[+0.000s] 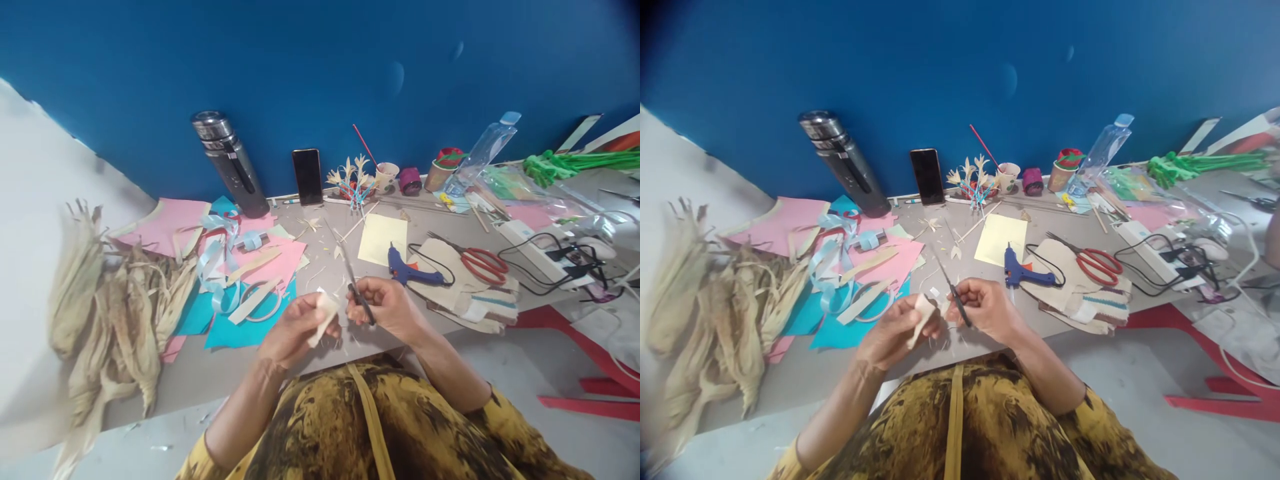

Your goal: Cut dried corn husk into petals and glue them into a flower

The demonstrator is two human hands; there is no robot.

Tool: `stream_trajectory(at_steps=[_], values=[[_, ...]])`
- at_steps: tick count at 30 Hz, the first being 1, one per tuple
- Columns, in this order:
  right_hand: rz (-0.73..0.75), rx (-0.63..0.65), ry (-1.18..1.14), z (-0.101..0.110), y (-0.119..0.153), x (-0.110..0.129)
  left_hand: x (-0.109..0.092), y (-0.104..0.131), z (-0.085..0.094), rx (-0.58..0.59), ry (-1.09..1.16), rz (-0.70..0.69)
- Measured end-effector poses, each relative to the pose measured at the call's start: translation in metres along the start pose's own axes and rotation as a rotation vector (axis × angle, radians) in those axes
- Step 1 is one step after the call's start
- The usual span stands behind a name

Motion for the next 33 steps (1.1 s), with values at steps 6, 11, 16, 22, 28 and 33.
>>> stream_trajectory(at_steps=[6,11,16,22,28,33], values=[[0.060,-0.118,0.781,0.014,0.002,-0.004,-0.030,0.037,0.059,-0.311,0.049,-0.204],[-0.162,-0.130,0.965,0.012,0.000,-0.014,-0.024,0.052,0.068,-0.408,0.025,-0.170],[-0.103,-0.048,1.128,0.001,-0.009,-0.017,-0.027,0.041,0.056,-0.457,-0.029,-0.213],[-0.121,0.063,1.042,0.004,-0.013,-0.021,-0.030,0.020,0.031,-0.406,-0.043,-0.162],[-0.030,-0.012,0.158,0.002,-0.010,0.003,-0.017,0.009,0.013,-0.330,-0.153,-0.035],[-0.054,0.064,-0.300,-0.017,-0.018,-0.003,-0.012,0.004,-0.002,-0.269,-0.396,0.034]])
Point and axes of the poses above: each hand's wrist, its own y-axis away from the middle knuckle, its own z-axis out of the back of the hand, x = y × z, the point moved 8 cm from there along -y, towards the middle knuckle, and after that the axes turned 5 degrees about x, right-handed, at the moved point
